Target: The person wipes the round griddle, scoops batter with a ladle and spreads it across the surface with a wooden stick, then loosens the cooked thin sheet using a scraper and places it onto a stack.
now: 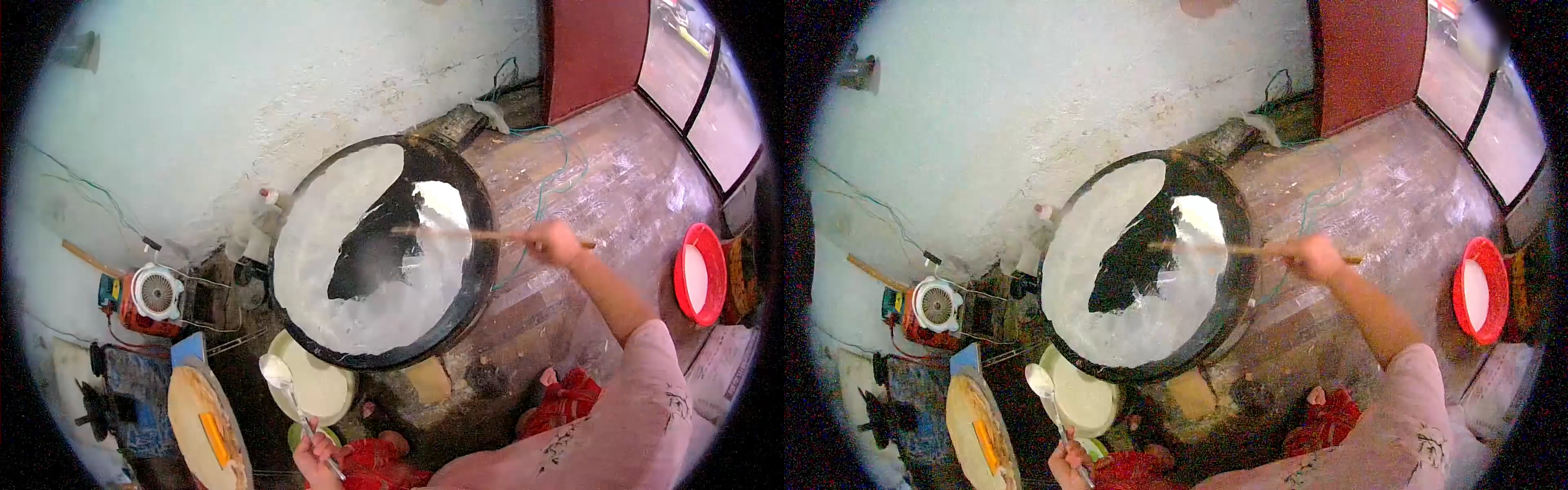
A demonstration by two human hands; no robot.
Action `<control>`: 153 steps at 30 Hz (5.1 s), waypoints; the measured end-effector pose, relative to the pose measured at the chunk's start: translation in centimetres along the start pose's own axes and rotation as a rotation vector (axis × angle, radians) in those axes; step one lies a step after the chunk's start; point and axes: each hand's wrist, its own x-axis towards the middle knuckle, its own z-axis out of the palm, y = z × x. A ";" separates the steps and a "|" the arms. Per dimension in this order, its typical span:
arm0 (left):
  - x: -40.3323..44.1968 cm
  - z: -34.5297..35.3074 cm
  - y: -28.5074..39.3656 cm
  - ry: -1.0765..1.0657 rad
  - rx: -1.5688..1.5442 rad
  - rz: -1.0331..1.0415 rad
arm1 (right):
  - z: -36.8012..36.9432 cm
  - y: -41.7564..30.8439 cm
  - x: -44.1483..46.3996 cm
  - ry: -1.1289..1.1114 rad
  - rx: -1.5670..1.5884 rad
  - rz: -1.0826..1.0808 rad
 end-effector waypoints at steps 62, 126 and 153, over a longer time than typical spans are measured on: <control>-3.9 0.6 0.9 -0.048 0.033 -0.062 | 7.0 -7.7 5.0 0.233 0.239 0.770; -5.0 -2.1 2.0 -0.125 0.020 -0.083 | 8.8 -22.4 -0.6 0.036 -0.344 0.314; -4.8 -1.2 1.5 -0.103 0.019 -0.071 | 3.3 -11.3 0.7 0.010 0.181 0.642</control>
